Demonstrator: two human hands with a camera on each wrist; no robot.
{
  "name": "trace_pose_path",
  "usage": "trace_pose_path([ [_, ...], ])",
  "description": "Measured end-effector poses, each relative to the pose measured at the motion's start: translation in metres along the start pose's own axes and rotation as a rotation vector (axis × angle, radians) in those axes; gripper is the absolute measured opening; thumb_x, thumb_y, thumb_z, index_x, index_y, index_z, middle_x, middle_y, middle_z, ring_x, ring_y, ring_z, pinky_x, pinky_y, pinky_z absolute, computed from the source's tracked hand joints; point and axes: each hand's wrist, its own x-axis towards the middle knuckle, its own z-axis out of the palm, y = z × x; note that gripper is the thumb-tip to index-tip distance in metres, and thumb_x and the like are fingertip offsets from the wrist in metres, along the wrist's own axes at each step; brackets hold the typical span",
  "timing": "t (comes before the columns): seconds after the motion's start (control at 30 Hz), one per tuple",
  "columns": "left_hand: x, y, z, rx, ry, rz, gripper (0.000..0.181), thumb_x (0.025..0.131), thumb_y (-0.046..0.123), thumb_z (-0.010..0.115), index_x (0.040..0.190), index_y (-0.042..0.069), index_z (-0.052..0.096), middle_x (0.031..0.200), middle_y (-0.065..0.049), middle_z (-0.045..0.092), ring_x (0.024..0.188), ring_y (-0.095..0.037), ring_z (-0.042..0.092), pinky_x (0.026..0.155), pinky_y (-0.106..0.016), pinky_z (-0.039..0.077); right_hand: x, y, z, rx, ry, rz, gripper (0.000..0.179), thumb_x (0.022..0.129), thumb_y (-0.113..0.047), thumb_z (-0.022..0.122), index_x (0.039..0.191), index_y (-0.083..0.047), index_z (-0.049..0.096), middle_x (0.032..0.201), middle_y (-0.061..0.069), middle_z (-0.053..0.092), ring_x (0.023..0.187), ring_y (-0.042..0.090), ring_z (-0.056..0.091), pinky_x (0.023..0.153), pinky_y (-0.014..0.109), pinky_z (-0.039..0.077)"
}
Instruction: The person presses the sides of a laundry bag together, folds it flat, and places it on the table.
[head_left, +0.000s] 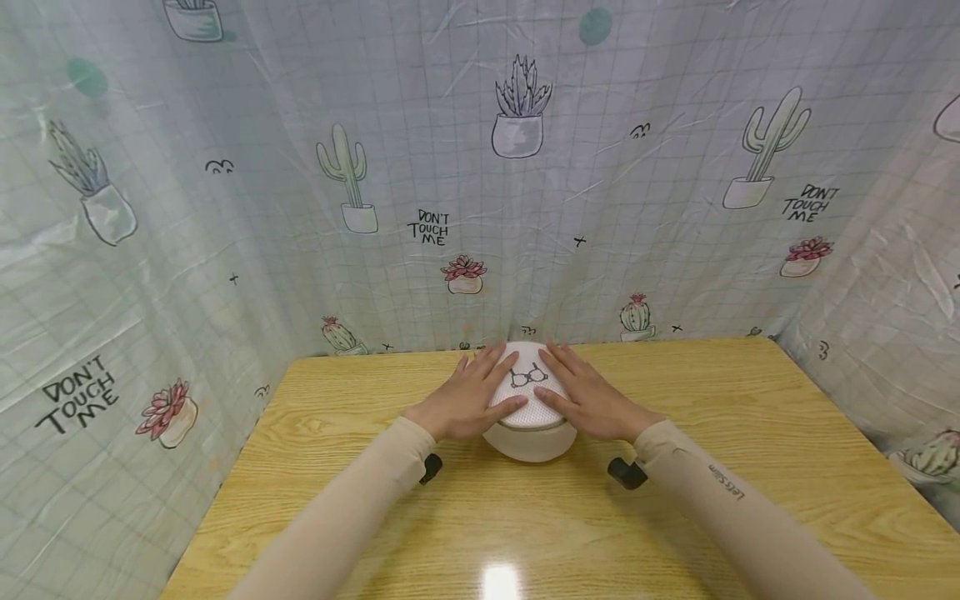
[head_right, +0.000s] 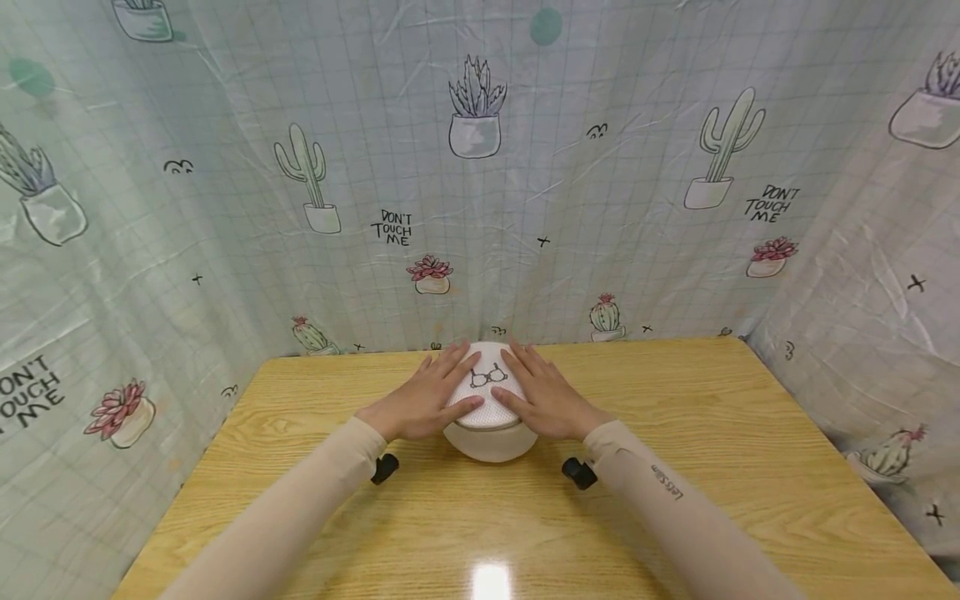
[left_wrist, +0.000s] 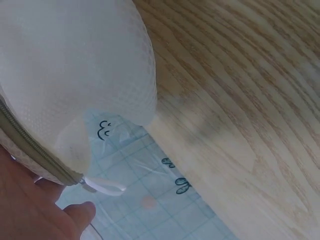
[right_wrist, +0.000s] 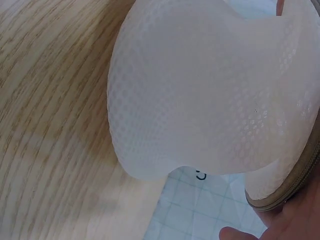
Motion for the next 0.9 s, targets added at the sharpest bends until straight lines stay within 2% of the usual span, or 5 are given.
trace_pose_path([
  [0.4, 0.002, -0.003, 0.009, 0.029, -0.017, -0.020, 0.082, 0.106, 0.066, 0.032, 0.169, 0.019, 0.010, 0.177, -0.009, 0.003, 0.164, -0.030, 0.003, 0.130, -0.060, 0.012, -0.001, -0.001, 0.005, -0.011, -0.003, 0.005, 0.071, 0.111, -0.043, 0.044, 0.166, -0.004, 0.019, 0.174, 0.017, 0.012, 0.160, 0.046, 0.008, 0.122, 0.073, 0.016],
  [0.73, 0.000, -0.003, 0.013, 0.009, -0.047, -0.024, 0.083, 0.106, 0.068, 0.031, 0.169, 0.018, 0.011, 0.176, -0.011, 0.005, 0.163, -0.032, 0.005, 0.129, -0.061, 0.013, -0.002, 0.003, 0.011, -0.004, -0.032, 0.015, 0.073, 0.111, -0.044, 0.044, 0.166, -0.004, 0.019, 0.174, 0.017, 0.011, 0.160, 0.045, 0.010, 0.123, 0.072, 0.016],
  [0.9, 0.000, -0.005, 0.016, 0.015, -0.054, -0.031, 0.084, 0.105, 0.069, 0.031, 0.169, 0.019, 0.011, 0.177, -0.009, 0.004, 0.164, -0.031, 0.006, 0.130, -0.060, 0.013, -0.001, 0.005, 0.014, -0.003, -0.042, 0.021, 0.073, 0.111, -0.046, 0.042, 0.166, -0.004, 0.019, 0.175, 0.016, 0.011, 0.161, 0.044, 0.009, 0.123, 0.071, 0.016],
])
